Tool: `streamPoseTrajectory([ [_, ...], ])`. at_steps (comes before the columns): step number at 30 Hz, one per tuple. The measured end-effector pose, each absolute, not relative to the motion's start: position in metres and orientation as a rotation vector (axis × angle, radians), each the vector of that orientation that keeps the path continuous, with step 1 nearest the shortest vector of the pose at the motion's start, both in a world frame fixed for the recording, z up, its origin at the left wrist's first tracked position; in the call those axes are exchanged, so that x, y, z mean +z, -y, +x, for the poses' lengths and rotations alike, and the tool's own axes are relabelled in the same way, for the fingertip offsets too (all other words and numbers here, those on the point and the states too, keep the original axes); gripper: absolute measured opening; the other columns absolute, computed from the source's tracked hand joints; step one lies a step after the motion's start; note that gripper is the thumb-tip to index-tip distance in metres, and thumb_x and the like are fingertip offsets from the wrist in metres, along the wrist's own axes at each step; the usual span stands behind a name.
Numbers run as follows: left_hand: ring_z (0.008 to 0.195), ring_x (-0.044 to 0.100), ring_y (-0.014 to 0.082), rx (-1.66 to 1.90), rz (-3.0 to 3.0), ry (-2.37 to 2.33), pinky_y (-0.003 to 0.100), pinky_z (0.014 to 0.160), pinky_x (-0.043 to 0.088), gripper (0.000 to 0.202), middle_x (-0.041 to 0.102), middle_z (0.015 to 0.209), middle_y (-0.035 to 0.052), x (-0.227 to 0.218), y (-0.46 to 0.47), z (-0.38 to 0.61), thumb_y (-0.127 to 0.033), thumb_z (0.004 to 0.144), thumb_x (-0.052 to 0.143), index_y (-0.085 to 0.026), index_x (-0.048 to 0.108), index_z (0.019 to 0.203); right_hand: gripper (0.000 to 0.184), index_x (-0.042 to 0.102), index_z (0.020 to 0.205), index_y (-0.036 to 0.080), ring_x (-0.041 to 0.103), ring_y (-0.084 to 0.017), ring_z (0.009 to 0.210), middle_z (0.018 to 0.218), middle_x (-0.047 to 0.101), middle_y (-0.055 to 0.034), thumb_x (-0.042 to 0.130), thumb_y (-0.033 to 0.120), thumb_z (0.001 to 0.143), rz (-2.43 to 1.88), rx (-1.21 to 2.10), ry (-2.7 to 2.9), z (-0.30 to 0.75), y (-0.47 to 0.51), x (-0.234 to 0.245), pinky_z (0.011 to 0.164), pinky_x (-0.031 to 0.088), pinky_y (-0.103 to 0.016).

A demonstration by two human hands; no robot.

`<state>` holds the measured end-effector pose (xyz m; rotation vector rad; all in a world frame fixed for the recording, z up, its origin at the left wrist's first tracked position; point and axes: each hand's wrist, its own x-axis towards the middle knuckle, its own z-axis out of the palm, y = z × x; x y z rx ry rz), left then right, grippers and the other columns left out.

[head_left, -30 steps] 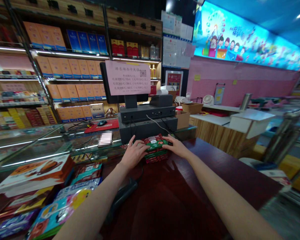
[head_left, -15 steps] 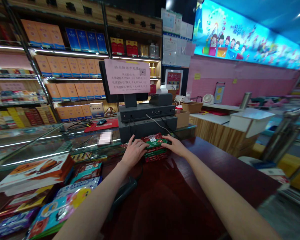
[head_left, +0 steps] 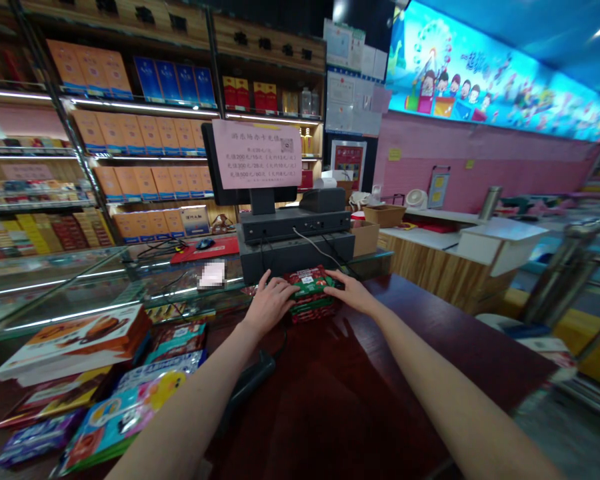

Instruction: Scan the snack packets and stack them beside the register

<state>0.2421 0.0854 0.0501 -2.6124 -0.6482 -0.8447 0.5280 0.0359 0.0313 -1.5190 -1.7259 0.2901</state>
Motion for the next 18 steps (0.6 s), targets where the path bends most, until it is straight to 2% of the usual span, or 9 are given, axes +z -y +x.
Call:
streamPoseTrajectory([
  [11,0.111,0.061,0.0212,-0.82,-2.594,0.696,0.051,0.122,0.022,0.032,0.074,0.111,0.0021,0.051,-0.08,0.233,-0.032,0.092,0.065,-0.027,0.063,0.123,0.061,0.056,0.143,0.028,0.049,-0.029,0.14,0.146,0.059,-0.0058,0.067,0.049,0.086,-1.456,0.291,1.731,0.526,-0.03,0.035,0.12,0.033,-0.048],
  [15,0.111,0.062,0.0212,-0.83,-2.586,0.702,0.051,0.121,0.023,0.031,0.074,0.111,0.0029,0.052,-0.078,0.228,-0.031,0.093,0.064,-0.026,0.063,0.124,0.061,0.057,0.141,0.028,0.046,-0.028,0.143,0.146,0.059,-0.0057,0.067,0.048,0.085,-1.464,0.278,1.723,0.523,-0.026,0.037,0.12,0.033,-0.048],
  [18,0.111,0.062,0.0214,-0.827,-2.6,0.713,0.052,0.121,0.024,0.03,0.074,0.111,0.0028,0.053,-0.077,0.225,-0.03,0.093,0.063,-0.026,0.063,0.123,0.061,0.057,0.141,0.025,0.04,-0.029,0.147,0.148,0.056,-0.0091,0.067,0.048,0.086,-1.506,0.25,1.716,0.521,-0.021,0.041,0.121,0.03,-0.048],
])
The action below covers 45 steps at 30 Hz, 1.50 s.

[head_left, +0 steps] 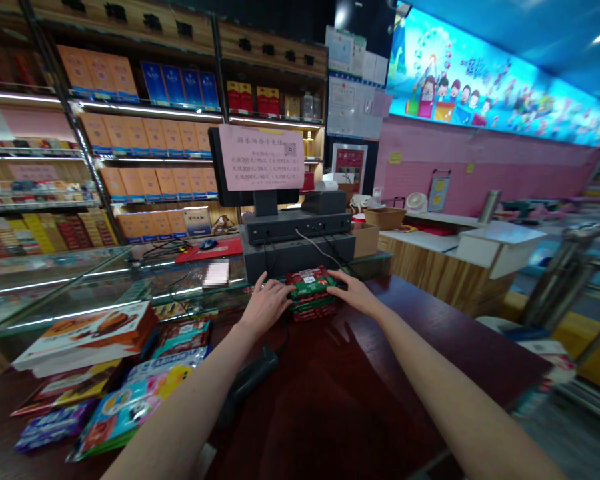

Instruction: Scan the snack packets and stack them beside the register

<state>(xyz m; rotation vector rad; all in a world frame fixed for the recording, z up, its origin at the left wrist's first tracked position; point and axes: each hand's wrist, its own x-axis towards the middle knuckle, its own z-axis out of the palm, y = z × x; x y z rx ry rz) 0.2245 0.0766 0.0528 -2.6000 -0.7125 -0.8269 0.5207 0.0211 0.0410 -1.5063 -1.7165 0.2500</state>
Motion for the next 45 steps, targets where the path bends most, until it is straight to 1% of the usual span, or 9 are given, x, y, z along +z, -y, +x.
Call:
streamPoseTrajectory([
  [3,0.109,0.062,0.0209,-0.836,-2.598,0.713,0.052,0.121,0.023,0.028,0.074,0.112,0.0025,0.053,-0.075,0.22,-0.029,0.094,0.062,-0.026,0.063,0.122,0.061,0.057,0.141,0.024,0.035,-0.029,0.149,0.15,0.054,-0.0118,0.067,0.047,0.086,-1.532,0.234,1.706,0.518,-0.017,0.047,0.122,0.027,-0.049],
  [11,0.11,0.062,0.0208,-0.835,-2.573,0.736,0.052,0.123,0.021,0.027,0.074,0.111,0.0024,0.053,-0.073,0.202,-0.027,0.095,0.059,-0.027,0.064,0.121,0.057,0.059,0.14,0.024,0.034,-0.029,0.149,0.149,0.055,-0.0119,0.066,0.043,0.087,-1.514,0.205,1.713,0.503,-0.009,0.058,0.122,0.027,-0.049],
  [19,0.11,0.063,0.0217,-0.808,-2.542,0.793,0.055,0.123,0.019,0.027,0.075,0.11,0.0025,0.053,-0.074,0.169,-0.023,0.095,0.057,-0.027,0.064,0.12,0.053,0.06,0.139,0.024,0.037,-0.029,0.148,0.15,0.054,-0.0138,0.065,0.036,0.087,-1.486,0.192,1.778,0.477,-0.007,0.068,0.119,0.031,-0.048],
  [22,0.108,0.064,0.0218,-0.796,-2.539,0.817,0.055,0.123,0.019,0.026,0.075,0.109,0.0027,0.054,-0.072,0.156,-0.022,0.094,0.056,-0.027,0.065,0.117,0.051,0.062,0.137,0.025,0.038,-0.03,0.147,0.148,0.056,-0.0126,0.065,0.035,0.086,-1.461,0.192,1.793,0.464,-0.008,0.071,0.119,0.031,-0.05],
  [28,0.109,0.063,0.0215,-0.826,-2.531,0.844,0.054,0.122,0.021,0.023,0.075,0.11,0.0032,0.053,-0.071,0.131,-0.021,0.094,0.054,-0.027,0.067,0.113,0.047,0.064,0.133,0.026,0.039,-0.029,0.147,0.146,0.058,-0.0115,0.064,0.032,0.087,-1.406,0.151,1.884,0.434,-0.012,0.075,0.122,0.022,-0.053],
  [34,0.108,0.063,0.0216,-0.816,-2.525,0.905,0.055,0.122,0.02,0.024,0.075,0.106,0.0019,0.047,-0.071,0.107,-0.022,0.094,0.054,-0.028,0.067,0.113,0.048,0.064,0.133,0.029,0.041,-0.03,0.146,0.154,0.049,-0.0109,0.067,0.034,0.085,-1.37,0.185,1.929,0.407,-0.018,0.071,0.12,0.028,-0.052],
  [37,0.108,0.063,0.0219,-0.806,-2.526,0.94,0.056,0.122,0.019,0.023,0.075,0.105,0.0021,0.046,-0.069,0.095,-0.021,0.094,0.054,-0.027,0.068,0.112,0.048,0.064,0.133,0.028,0.042,-0.029,0.145,0.153,0.05,-0.0116,0.066,0.033,0.086,-1.346,0.208,1.966,0.392,-0.019,0.069,0.12,0.029,-0.052],
  [40,0.107,0.064,0.0216,-0.813,-2.519,0.976,0.055,0.122,0.021,0.023,0.075,0.104,0.0024,0.045,-0.067,0.083,-0.021,0.094,0.054,-0.028,0.069,0.11,0.047,0.064,0.134,0.028,0.042,-0.029,0.145,0.152,0.051,-0.0117,0.066,0.032,0.087,-1.329,0.227,1.999,0.378,-0.021,0.069,0.12,0.029,-0.052],
  [45,0.104,0.065,0.0218,-0.832,-2.473,1.03,0.055,0.122,0.021,0.023,0.076,0.102,0.0024,0.04,-0.064,0.062,-0.022,0.093,0.055,-0.028,0.07,0.108,0.045,0.064,0.132,0.03,0.04,-0.029,0.147,0.148,0.056,-0.0081,0.065,0.03,0.087,-1.267,0.276,2.032,0.354,-0.022,0.066,0.122,0.024,-0.056],
])
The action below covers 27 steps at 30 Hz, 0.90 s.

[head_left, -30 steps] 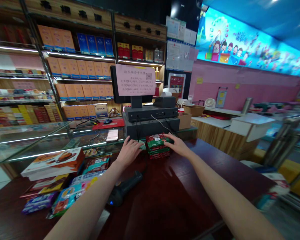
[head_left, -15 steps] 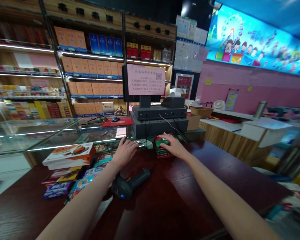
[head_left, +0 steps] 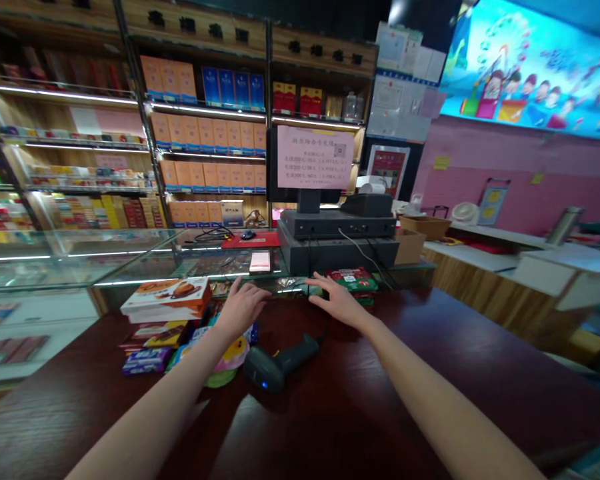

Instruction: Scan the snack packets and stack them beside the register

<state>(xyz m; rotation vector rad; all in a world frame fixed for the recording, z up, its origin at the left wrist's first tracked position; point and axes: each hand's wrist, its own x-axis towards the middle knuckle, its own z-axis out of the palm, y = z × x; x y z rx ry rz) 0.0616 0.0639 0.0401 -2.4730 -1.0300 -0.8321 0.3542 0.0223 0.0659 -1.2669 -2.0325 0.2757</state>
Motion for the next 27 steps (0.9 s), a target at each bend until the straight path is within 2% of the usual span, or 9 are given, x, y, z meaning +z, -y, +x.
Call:
streamPoseTrajectory([
  [3,0.104,0.065,0.0222,-0.824,-2.445,1.073,0.055,0.122,0.021,0.024,0.076,0.101,0.003,0.036,-0.062,0.049,-0.021,0.092,0.054,-0.027,0.07,0.108,0.044,0.065,0.131,0.03,0.042,-0.029,0.145,0.145,0.059,-0.0071,0.065,0.03,0.087,-1.236,0.3,2.054,0.343,-0.023,0.062,0.122,0.025,-0.056],
  [7,0.105,0.064,0.0233,-0.791,-2.421,1.115,0.056,0.12,0.024,0.026,0.075,0.101,0.0025,0.033,-0.061,0.032,-0.02,0.093,0.052,-0.028,0.07,0.109,0.045,0.065,0.132,0.029,0.044,-0.029,0.144,0.149,0.056,-0.0098,0.065,0.03,0.087,-1.236,0.335,2.066,0.33,-0.027,0.055,0.119,0.031,-0.052],
  [12,0.105,0.065,0.0235,-0.79,-2.425,1.153,0.055,0.118,0.028,0.027,0.076,0.101,0.0024,0.031,-0.06,0.011,-0.023,0.096,0.048,-0.03,0.07,0.11,0.045,0.064,0.132,0.028,0.045,-0.027,0.144,0.149,0.055,-0.0104,0.066,0.031,0.088,-1.2,0.372,2.097,0.315,-0.032,0.045,0.119,0.032,-0.049],
  [18,0.106,0.063,0.027,-0.65,-2.449,1.321,0.046,0.1,0.047,0.029,0.075,0.105,0.0078,0.031,-0.055,-0.001,-0.019,0.091,0.053,-0.025,0.069,0.113,0.046,0.065,0.133,0.025,0.048,-0.028,0.141,0.147,0.056,-0.0122,0.067,0.029,0.087,-1.2,0.433,2.133,0.291,-0.035,0.04,0.118,0.034,-0.049],
  [23,0.109,0.064,0.027,-0.58,-2.481,1.439,0.041,0.094,0.051,0.034,0.074,0.113,0.0092,0.027,-0.054,-0.001,-0.017,0.093,0.048,-0.023,0.068,0.12,0.047,0.065,0.132,0.024,0.047,-0.028,0.142,0.147,0.057,-0.0131,0.068,0.027,0.086,-1.232,0.478,2.184,0.27,-0.04,0.036,0.119,0.031,-0.05],
  [27,0.112,0.065,0.0255,-0.552,-2.492,1.527,0.037,0.098,0.05,0.036,0.073,0.119,0.0091,0.022,-0.058,-0.004,-0.018,0.094,0.048,-0.021,0.066,0.126,0.05,0.062,0.136,0.021,0.046,-0.028,0.143,0.148,0.056,-0.0137,0.068,0.028,0.087,-1.253,0.547,2.242,0.257,-0.048,0.031,0.119,0.033,-0.046],
])
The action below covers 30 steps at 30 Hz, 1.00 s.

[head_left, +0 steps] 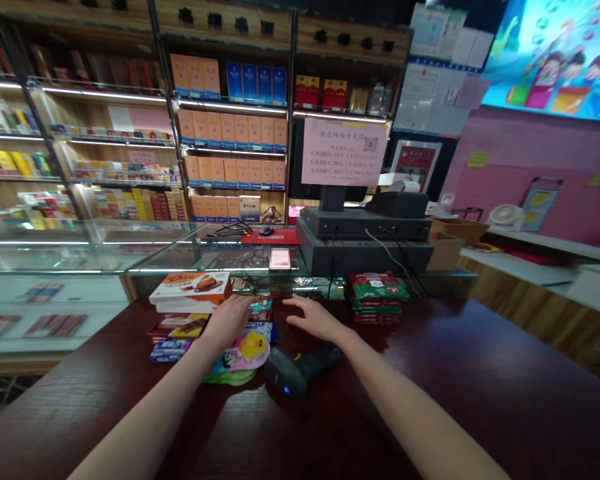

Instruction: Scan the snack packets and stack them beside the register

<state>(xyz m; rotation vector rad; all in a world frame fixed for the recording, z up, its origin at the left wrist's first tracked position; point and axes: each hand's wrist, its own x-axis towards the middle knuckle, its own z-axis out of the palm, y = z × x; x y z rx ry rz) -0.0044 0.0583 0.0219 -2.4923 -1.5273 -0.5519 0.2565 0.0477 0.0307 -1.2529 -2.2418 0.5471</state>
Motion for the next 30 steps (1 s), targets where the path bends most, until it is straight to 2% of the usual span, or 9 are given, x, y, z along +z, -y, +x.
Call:
streamPoseTrajectory([
  [5,0.117,0.064,0.025,-0.52,-2.496,1.63,0.036,0.101,0.049,0.041,0.071,0.125,0.01,0.017,-0.062,-0.008,-0.017,0.095,0.046,-0.021,0.063,0.131,0.048,0.062,0.136,0.02,0.055,-0.026,0.135,0.142,0.062,-0.0094,0.064,0.029,0.088,-1.253,0.599,2.303,0.241,-0.06,0.023,0.115,0.04,-0.04],
  [9,0.119,0.063,0.0262,-0.503,-2.509,1.656,0.037,0.101,0.049,0.046,0.071,0.125,0.0121,0.016,-0.063,-0.01,-0.008,0.092,0.042,-0.018,0.062,0.133,0.046,0.063,0.134,0.027,0.061,-0.027,0.127,0.138,0.066,-0.0055,0.064,0.033,0.089,-1.282,0.611,2.332,0.229,-0.069,0.017,0.11,0.044,-0.041],
  [12,0.12,0.062,0.0258,-0.498,-2.525,1.656,0.037,0.103,0.048,0.052,0.069,0.127,0.0126,0.017,-0.061,-0.01,-0.002,0.088,0.041,-0.016,0.06,0.134,0.045,0.063,0.134,0.028,0.061,-0.028,0.126,0.136,0.067,-0.0059,0.064,0.038,0.09,-1.326,0.617,2.353,0.221,-0.076,0.012,0.109,0.043,-0.043],
  [16,0.123,0.06,0.0242,-0.5,-2.535,1.675,0.036,0.105,0.046,0.056,0.067,0.132,0.0118,0.019,-0.058,-0.01,0.001,0.086,0.041,-0.017,0.058,0.136,0.049,0.061,0.137,0.027,0.057,-0.033,0.13,0.138,0.064,-0.0114,0.062,0.044,0.091,-1.395,0.628,2.387,0.212,-0.082,0.005,0.111,0.038,-0.053],
  [21,0.123,0.06,0.0244,-0.492,-2.542,1.709,0.035,0.105,0.046,0.055,0.066,0.133,0.0129,0.022,-0.056,-0.009,0.001,0.087,0.041,-0.016,0.058,0.136,0.052,0.057,0.141,0.028,0.042,-0.038,0.143,0.147,0.056,-0.0158,0.058,0.046,0.093,-1.438,0.654,2.428,0.205,-0.083,0.002,0.113,0.025,-0.068],
  [26,0.124,0.06,0.0243,-0.483,-2.55,1.729,0.036,0.106,0.045,0.054,0.066,0.133,0.0129,0.022,-0.057,-0.009,0.0,0.088,0.041,-0.017,0.058,0.136,0.049,0.059,0.139,0.032,0.033,-0.037,0.149,0.152,0.052,-0.0114,0.059,0.044,0.092,-1.436,0.676,2.44,0.206,-0.082,0.005,0.115,0.021,-0.069],
  [30,0.126,0.058,0.0223,-0.455,-2.558,1.757,0.033,0.106,0.044,0.049,0.066,0.133,0.0116,0.02,-0.06,-0.009,-0.003,0.09,0.041,-0.018,0.058,0.133,0.045,0.062,0.136,0.032,0.035,-0.037,0.147,0.147,0.057,-0.0083,0.058,0.044,0.093,-1.443,0.662,2.42,0.216,-0.08,0.006,0.115,0.023,-0.067],
])
